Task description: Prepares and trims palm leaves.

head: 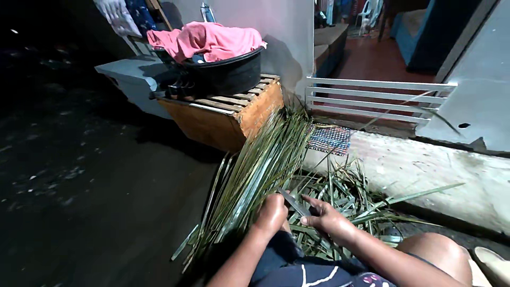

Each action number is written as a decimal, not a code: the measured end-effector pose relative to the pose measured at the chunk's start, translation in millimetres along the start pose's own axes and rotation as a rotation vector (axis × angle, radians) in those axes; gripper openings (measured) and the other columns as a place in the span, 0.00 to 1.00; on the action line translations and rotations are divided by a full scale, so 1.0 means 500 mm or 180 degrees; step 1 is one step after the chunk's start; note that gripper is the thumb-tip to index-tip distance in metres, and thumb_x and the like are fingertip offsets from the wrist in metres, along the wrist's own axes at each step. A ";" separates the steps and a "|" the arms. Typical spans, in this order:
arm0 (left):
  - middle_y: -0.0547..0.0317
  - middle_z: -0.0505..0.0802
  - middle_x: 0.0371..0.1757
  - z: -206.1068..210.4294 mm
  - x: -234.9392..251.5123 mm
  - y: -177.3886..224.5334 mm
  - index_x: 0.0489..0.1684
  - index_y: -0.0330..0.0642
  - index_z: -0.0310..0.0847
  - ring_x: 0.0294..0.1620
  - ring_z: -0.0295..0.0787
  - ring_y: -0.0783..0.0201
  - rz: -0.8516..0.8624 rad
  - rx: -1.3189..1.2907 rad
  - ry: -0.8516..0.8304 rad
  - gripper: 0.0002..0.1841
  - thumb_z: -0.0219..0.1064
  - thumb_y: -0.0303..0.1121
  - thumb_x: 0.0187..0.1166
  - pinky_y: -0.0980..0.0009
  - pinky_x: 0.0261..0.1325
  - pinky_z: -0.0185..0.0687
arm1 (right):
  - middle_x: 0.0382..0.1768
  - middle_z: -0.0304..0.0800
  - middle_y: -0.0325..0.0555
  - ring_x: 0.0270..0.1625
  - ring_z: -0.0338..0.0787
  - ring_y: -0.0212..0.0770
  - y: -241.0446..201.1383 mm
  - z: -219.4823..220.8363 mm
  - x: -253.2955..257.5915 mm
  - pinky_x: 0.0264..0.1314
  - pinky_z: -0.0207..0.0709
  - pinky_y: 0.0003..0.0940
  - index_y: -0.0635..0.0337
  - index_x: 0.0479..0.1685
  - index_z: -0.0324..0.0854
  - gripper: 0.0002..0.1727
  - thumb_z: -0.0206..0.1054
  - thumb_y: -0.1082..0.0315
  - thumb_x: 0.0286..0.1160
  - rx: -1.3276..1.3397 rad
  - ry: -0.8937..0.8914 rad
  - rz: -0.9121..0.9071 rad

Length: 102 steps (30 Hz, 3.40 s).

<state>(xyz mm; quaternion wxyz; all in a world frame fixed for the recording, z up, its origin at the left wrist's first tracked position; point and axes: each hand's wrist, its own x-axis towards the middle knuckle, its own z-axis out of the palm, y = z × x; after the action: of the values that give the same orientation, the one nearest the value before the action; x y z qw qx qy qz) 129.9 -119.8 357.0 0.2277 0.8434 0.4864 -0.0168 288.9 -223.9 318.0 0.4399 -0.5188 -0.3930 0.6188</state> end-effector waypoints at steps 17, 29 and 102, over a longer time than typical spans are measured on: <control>0.38 0.93 0.57 0.053 -0.024 0.070 0.60 0.31 0.85 0.61 0.92 0.45 0.0414 0.0471 0.0288 0.17 0.50 0.30 0.90 0.51 0.68 0.82 | 0.63 0.88 0.52 0.49 0.91 0.32 0.012 0.000 0.019 0.51 0.84 0.26 0.66 0.81 0.71 0.33 0.73 0.77 0.73 0.0708 0.1140 -0.0363; 0.38 0.96 0.51 0.093 -0.041 0.027 0.66 0.32 0.87 0.52 0.96 0.43 0.0968 0.0324 0.0811 0.17 0.60 0.24 0.82 0.49 0.61 0.88 | 0.46 0.93 0.47 0.45 0.91 0.32 0.043 -0.051 0.052 0.52 0.85 0.28 0.67 0.56 0.86 0.16 0.74 0.80 0.69 0.0274 0.1748 -0.0872; 0.65 0.90 0.27 0.113 -0.083 -0.087 0.56 0.34 0.86 0.15 0.76 0.77 0.0319 -0.2248 -0.0670 0.14 0.55 0.32 0.90 0.78 0.22 0.76 | 0.53 0.91 0.48 0.34 0.86 0.30 0.040 -0.072 -0.013 0.35 0.81 0.26 0.64 0.78 0.75 0.32 0.74 0.77 0.70 0.0711 0.0970 -0.0321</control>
<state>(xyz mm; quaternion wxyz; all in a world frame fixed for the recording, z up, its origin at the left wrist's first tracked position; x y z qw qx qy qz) 82.8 -157.7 300.6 0.5539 0.7293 0.3944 0.0766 322.0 -235.2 295.6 0.5795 -0.5341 -0.2762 0.5501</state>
